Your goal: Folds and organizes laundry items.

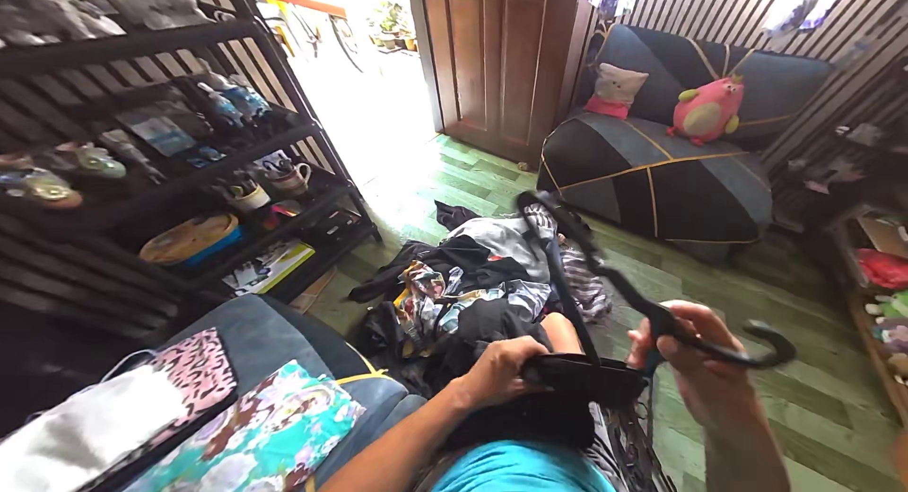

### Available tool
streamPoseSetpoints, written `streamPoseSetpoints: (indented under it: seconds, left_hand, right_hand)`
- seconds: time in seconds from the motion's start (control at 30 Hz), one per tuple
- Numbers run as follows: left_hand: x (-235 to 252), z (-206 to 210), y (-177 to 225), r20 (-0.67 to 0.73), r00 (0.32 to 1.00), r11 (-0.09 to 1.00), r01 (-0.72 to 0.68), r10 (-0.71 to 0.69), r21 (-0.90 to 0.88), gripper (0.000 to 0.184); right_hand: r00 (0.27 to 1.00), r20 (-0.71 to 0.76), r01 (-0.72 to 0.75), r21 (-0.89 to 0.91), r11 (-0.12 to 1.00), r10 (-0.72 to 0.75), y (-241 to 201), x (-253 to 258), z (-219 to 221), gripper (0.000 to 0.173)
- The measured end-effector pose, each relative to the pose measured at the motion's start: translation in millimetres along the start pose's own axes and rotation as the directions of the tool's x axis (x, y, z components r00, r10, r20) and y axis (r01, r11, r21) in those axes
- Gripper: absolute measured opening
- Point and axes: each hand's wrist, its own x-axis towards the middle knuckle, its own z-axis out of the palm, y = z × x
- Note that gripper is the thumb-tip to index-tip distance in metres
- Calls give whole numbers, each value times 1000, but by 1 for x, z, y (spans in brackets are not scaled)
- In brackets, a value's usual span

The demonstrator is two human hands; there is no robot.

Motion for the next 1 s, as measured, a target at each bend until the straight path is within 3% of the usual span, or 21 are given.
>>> streamPoseSetpoints:
  seconds: [0.1, 0.2, 0.27, 0.33, 0.4, 0.43, 0.5, 0.57, 0.63, 0.67, 0.73, 0.8, 0.87, 0.9, 0.93, 1.0]
  left_hand:
    - [4, -31, 8, 143, 983, 971, 139, -112, -196, 48]
    - [14, -35, 14, 337, 933, 896, 253, -125, -366, 32]
    - [17, -22, 10, 371, 916, 897, 285, -151, -338, 25]
    - [20, -7, 10, 456, 860, 879, 383, -227, -285, 24]
    - [18, 7, 13, 544, 817, 813, 442, -190, -379, 23]
    - [15, 10, 16, 577, 804, 756, 466, -144, -460, 22]
    - [10, 4, 28, 626, 779, 642, 492, -24, -588, 23]
    - [10, -12, 44, 649, 758, 635, 471, 64, -612, 15]
    - [10, -27, 51, 661, 742, 692, 422, 107, -586, 13]
    - [10, -33, 52, 647, 758, 743, 385, 84, -548, 15]
    - [5, -38, 49, 572, 819, 834, 343, -40, -433, 21]
    - [2, -37, 43, 433, 872, 854, 392, -226, -343, 26]
    - [2, -33, 36, 228, 875, 806, 483, -428, -341, 26]
    - [3, -32, 32, 130, 849, 766, 521, -513, -377, 24]
    - [6, -33, 28, 41, 809, 722, 546, -587, -425, 24]
    - [16, -39, 18, -130, 688, 645, 574, -714, -505, 27]
  right_hand:
    - [989, 87, -111, -56, 992, 116, 1, -9, -22, 35]
    - [987, 3, -158, 166, 973, 160, 7, -11, 2, 25]
    - [991, -129, 5, 306, 952, 37, 9, -5, 24, 18]
    - [944, -301, 225, 298, 928, -132, 9, 2, 43, 14]
    - [882, -345, 364, 69, 929, -320, 17, 2, 54, 13]
    - [874, -255, 390, -140, 910, -414, 29, -3, 53, 15]
    - [891, 100, 418, -561, 714, -443, 68, -20, 38, 23]
    - [936, 269, 347, -815, 464, -228, 113, -41, 13, 29]
    - [975, 125, 45, -922, 384, 185, 145, -70, -20, 36]
    - [929, -8, -141, -933, 332, 370, 153, -82, -38, 44]
    - [832, -226, -353, -920, 170, 506, 165, -111, -73, 51]
    - [725, -386, -460, -888, -16, 570, 170, -132, -100, 50]
    - [521, -471, -521, -836, -173, 712, 167, -131, -113, 62]
    - [508, -456, -533, -833, -150, 731, 163, -126, -112, 63]
    - [572, -419, -528, -846, -75, 705, 158, -119, -106, 55]
    - [825, -281, -415, -890, 187, 491, 145, -99, -79, 30]
